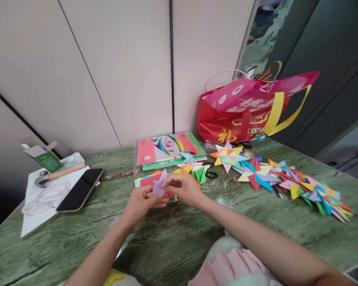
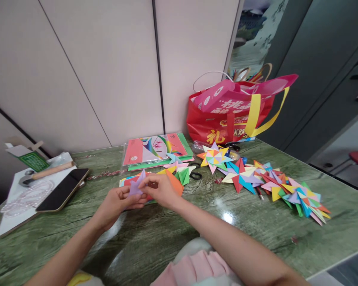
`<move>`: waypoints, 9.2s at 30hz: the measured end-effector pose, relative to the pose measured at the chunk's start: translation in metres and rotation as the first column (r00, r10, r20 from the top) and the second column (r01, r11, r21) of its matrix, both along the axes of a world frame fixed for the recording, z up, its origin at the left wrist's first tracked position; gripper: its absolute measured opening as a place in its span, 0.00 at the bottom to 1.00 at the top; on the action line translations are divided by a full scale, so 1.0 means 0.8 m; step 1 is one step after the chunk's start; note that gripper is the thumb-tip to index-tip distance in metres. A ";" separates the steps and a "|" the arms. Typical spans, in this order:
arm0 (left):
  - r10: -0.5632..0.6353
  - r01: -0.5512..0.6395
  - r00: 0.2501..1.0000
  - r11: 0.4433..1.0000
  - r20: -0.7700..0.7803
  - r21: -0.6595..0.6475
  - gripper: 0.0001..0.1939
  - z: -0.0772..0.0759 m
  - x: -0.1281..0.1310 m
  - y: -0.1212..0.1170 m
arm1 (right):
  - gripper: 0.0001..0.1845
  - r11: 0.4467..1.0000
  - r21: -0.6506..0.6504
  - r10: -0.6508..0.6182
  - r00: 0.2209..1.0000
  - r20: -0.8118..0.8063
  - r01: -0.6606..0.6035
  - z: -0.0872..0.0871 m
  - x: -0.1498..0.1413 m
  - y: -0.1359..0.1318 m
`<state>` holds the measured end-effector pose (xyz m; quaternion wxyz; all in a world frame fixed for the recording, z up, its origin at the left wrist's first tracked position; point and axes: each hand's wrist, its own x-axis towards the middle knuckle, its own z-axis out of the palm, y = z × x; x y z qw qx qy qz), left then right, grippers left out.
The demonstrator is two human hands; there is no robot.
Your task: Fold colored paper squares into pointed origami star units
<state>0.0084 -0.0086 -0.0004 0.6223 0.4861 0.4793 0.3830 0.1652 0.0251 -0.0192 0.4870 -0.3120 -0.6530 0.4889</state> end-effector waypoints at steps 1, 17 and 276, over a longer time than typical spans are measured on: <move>0.005 -0.005 1.000 1.000 -0.009 0.007 0.16 0.000 0.000 0.000 | 0.05 1.000 0.012 0.016 1.000 0.022 -0.016 0.001 0.001 0.000; -0.341 0.342 0.898 0.939 0.279 0.048 0.20 0.016 -0.006 -0.006 | 0.17 0.847 -0.369 0.310 0.920 -0.240 -0.382 0.006 0.036 0.023; 0.448 0.131 0.842 0.372 -0.302 0.919 0.03 0.015 -0.013 -0.005 | 0.10 0.843 0.529 -0.174 0.981 0.091 0.100 0.019 0.010 -0.007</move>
